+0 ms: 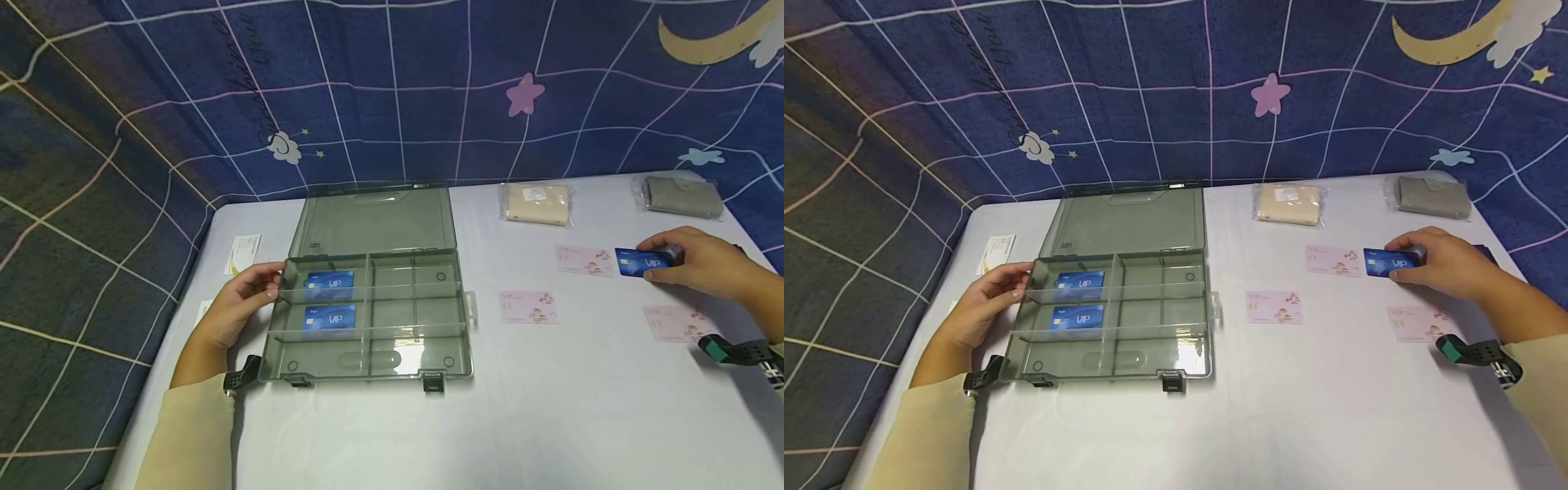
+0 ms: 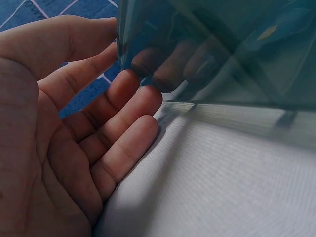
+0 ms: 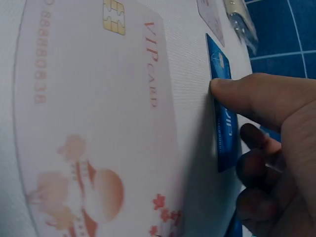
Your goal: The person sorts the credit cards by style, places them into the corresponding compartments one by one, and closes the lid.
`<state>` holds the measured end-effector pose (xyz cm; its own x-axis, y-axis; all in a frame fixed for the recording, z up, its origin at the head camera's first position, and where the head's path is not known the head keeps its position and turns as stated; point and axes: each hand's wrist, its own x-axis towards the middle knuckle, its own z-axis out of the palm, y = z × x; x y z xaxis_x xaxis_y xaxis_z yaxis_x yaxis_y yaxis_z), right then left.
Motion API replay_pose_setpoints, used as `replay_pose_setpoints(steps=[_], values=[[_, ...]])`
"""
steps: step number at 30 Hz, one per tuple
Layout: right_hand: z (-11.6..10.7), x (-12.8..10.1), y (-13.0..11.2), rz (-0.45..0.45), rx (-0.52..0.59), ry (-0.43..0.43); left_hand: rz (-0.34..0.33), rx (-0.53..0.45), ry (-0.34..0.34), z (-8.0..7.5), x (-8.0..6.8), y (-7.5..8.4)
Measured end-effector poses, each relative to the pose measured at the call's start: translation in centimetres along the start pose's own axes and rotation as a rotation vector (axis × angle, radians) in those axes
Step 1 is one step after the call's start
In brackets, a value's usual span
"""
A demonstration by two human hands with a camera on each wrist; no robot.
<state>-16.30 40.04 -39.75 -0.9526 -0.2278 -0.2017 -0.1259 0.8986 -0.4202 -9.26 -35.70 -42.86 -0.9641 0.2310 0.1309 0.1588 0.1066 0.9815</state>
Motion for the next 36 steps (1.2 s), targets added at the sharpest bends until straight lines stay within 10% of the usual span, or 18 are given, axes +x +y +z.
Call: replay_pose_setpoints(steps=[36], values=[[-4.2,-0.6,-3.1,-0.018,-0.067,-0.029,-0.014,0.029,0.013,0.1,0.1,0.1]])
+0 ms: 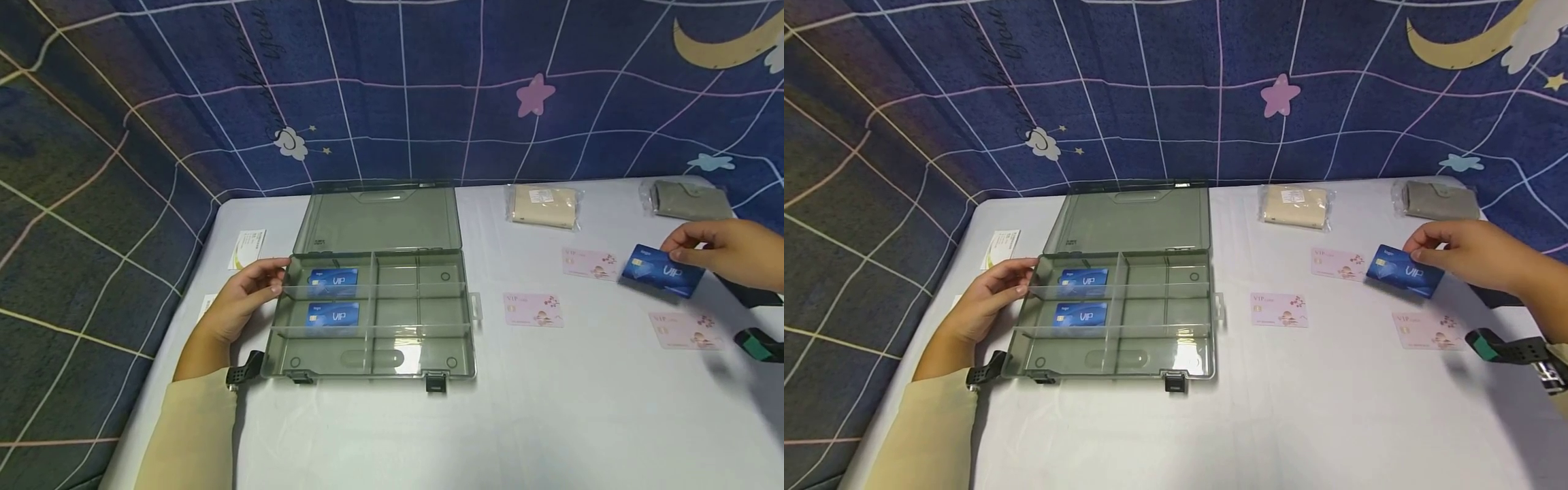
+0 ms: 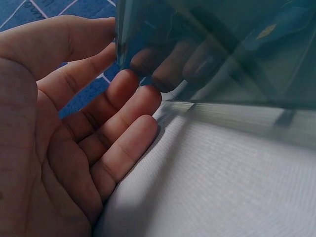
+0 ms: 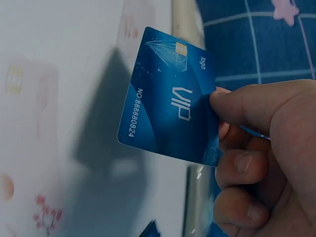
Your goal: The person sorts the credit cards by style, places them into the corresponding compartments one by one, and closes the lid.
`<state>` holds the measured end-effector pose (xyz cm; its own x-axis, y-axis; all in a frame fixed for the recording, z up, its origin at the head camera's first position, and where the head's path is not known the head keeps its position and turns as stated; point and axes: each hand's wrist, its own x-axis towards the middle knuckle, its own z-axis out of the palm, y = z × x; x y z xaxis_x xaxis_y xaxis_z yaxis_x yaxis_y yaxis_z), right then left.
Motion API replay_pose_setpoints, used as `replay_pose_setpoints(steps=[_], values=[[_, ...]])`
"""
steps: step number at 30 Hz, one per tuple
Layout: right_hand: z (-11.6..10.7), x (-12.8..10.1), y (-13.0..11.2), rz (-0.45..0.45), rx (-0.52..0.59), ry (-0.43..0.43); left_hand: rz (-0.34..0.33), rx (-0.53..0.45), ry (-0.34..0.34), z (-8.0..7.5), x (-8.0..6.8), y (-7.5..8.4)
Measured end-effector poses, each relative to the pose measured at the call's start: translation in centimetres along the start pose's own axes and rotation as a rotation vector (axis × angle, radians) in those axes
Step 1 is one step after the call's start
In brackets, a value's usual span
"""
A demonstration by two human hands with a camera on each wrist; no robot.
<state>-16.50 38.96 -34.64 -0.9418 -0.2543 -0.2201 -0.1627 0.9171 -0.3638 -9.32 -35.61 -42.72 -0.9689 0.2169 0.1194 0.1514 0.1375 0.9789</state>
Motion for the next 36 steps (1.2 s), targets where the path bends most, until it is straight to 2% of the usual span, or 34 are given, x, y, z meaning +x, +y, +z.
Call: replay_pose_setpoints(steps=[4,12,17,36], values=[[-0.7,0.2,-2.3,0.027,0.023,-0.07,-0.005,-0.004,0.004,0.0,0.0,0.1],[-0.5,0.4,-7.5,-0.023,0.085,-0.106,-0.013,0.003,0.005,-0.1,0.1,0.0],[-0.1,0.7,-10.7,-0.095,0.095,-0.135,-0.02,0.001,0.005,-0.1,0.0,0.0],[2.0,2.4,-21.5,-0.38,0.27,-0.236,-0.009,0.003,-0.002,-0.1,0.1,0.0]])
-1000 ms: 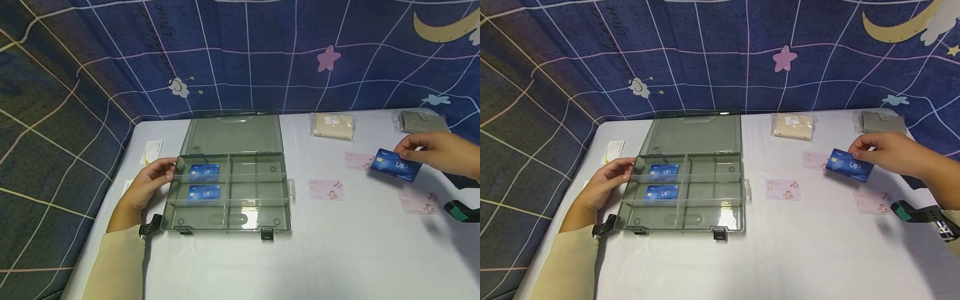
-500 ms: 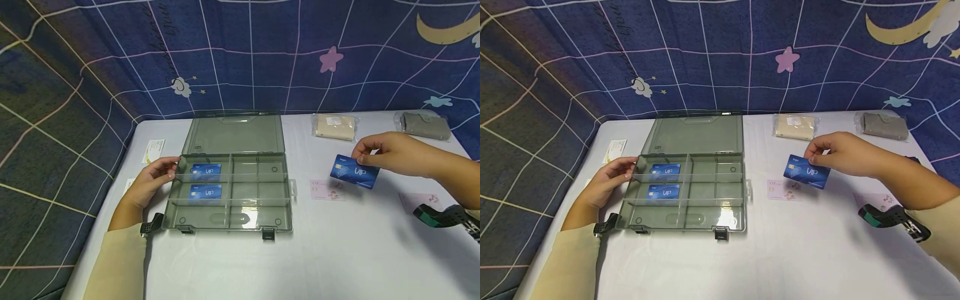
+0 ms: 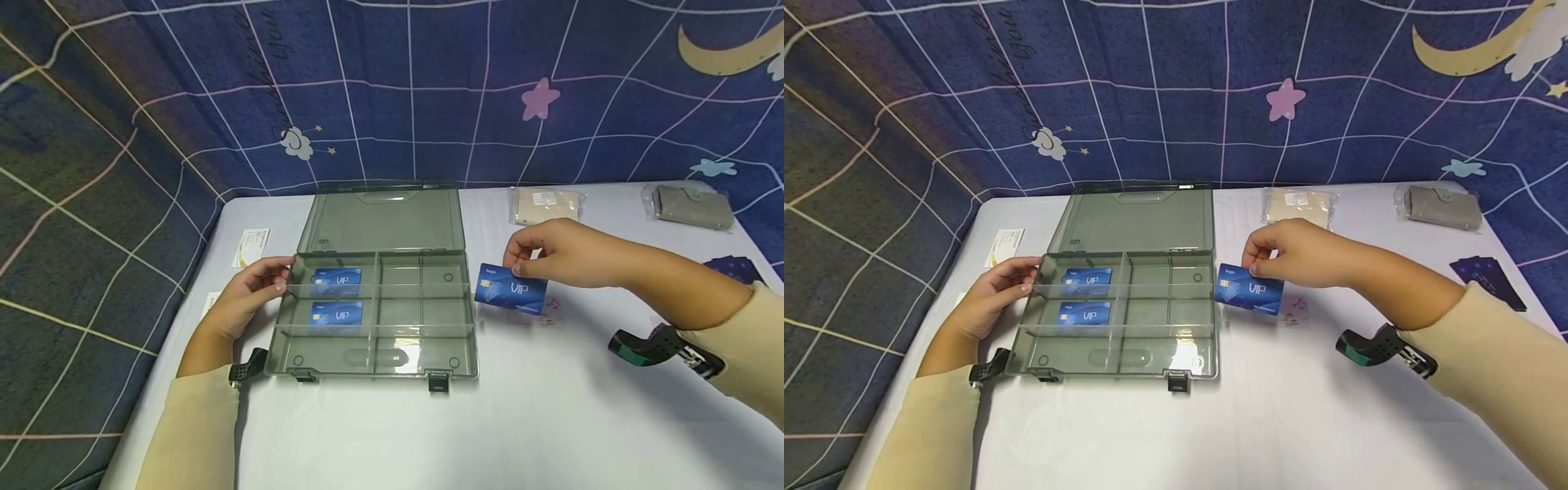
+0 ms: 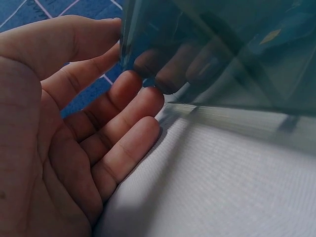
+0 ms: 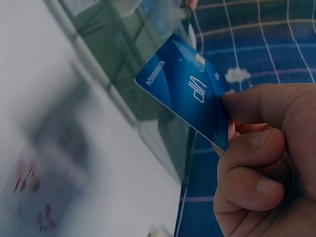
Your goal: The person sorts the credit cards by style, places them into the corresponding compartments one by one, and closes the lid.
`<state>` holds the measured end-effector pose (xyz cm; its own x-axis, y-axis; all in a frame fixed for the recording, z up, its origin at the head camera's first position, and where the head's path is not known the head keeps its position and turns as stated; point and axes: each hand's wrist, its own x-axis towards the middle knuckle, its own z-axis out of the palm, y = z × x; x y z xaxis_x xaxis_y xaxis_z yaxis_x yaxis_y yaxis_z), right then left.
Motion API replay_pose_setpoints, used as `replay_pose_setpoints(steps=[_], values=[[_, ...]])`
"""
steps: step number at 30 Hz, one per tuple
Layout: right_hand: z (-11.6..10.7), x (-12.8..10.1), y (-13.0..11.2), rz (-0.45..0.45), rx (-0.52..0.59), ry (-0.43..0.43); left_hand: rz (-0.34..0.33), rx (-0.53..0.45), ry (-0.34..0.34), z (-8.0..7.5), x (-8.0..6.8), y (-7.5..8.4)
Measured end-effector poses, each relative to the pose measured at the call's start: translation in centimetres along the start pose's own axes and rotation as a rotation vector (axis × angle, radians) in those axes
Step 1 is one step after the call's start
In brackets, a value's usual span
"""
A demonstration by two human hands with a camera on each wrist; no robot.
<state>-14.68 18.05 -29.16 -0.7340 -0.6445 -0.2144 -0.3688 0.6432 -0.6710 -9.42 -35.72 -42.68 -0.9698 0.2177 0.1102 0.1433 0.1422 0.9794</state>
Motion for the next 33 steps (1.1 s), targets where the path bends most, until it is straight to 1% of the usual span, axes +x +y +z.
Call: replay_pose_setpoints(steps=[8,13,22,27,30,33], values=[[1.5,2.7,-2.9,-0.11,-0.002,-0.055,-0.001,-0.013,0.002,0.0,0.0,-0.1],[3.0,4.5,-4.5,-0.171,0.015,-0.085,-0.001,-0.012,0.002,0.1,0.1,-0.1],[6.6,7.6,-7.8,-0.246,0.019,-0.109,0.003,-0.014,0.001,0.1,0.2,-0.2],[8.8,9.2,-9.9,-0.275,0.049,-0.132,0.011,-0.019,0.0,0.0,0.1,-0.1],[10.2,10.1,-11.1,-0.296,0.072,-0.131,0.012,-0.023,0.0,-0.1,0.1,-0.1],[11.5,10.9,-12.3,-0.308,0.068,-0.126,0.013,-0.03,-0.002,0.0,0.1,-0.1]])
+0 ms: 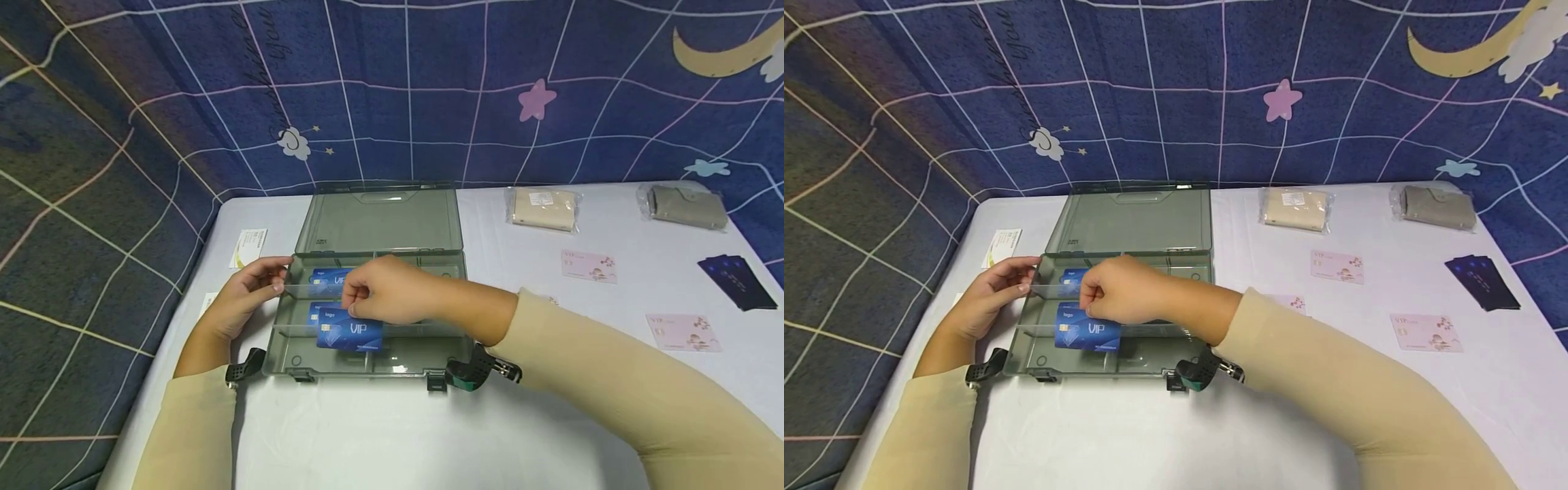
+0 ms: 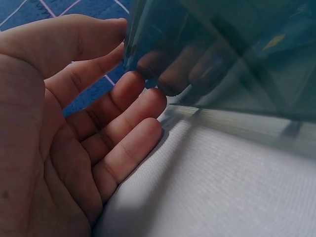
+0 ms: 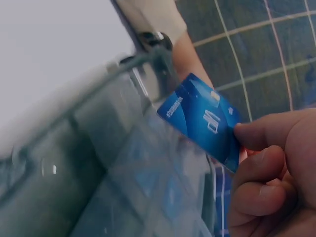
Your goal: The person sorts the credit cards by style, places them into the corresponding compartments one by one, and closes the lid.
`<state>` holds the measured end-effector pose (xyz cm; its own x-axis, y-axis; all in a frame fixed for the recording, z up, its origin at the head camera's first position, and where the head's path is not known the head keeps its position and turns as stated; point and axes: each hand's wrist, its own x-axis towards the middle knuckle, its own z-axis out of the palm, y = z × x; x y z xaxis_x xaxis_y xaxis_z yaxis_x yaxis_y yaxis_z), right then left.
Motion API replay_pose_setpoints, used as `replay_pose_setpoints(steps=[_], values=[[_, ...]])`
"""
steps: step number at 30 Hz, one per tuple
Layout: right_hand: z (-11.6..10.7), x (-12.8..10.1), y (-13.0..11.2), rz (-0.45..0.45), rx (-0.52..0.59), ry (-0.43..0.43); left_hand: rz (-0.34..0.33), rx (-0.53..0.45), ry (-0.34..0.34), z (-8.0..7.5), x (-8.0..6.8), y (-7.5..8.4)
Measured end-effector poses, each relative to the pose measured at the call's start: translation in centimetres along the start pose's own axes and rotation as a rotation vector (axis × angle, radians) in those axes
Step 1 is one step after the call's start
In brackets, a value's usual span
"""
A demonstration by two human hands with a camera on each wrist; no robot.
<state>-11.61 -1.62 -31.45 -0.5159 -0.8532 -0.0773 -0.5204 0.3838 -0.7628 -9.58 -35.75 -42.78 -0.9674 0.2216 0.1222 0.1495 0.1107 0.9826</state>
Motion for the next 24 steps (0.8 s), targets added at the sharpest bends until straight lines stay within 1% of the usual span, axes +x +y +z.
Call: replay_pose_setpoints(steps=[3,7,12,17,24], values=[[1.1,1.0,-0.8,-0.011,-0.024,-0.002,0.001,-0.01,-0.003,0.1,0.0,0.0],[2.4,2.1,-1.6,-0.022,-0.085,0.002,0.005,-0.022,-0.001,0.1,0.0,0.0],[3.8,3.0,-2.0,-0.011,-0.138,-0.002,0.0,-0.022,0.0,0.1,0.0,-0.1],[5.1,3.3,-2.1,-0.02,-0.186,-0.02,-0.005,-0.011,0.006,0.2,0.1,-0.1],[6.6,3.3,-2.3,0.01,-0.214,-0.034,0.0,0.0,0.007,0.1,0.1,0.0]])
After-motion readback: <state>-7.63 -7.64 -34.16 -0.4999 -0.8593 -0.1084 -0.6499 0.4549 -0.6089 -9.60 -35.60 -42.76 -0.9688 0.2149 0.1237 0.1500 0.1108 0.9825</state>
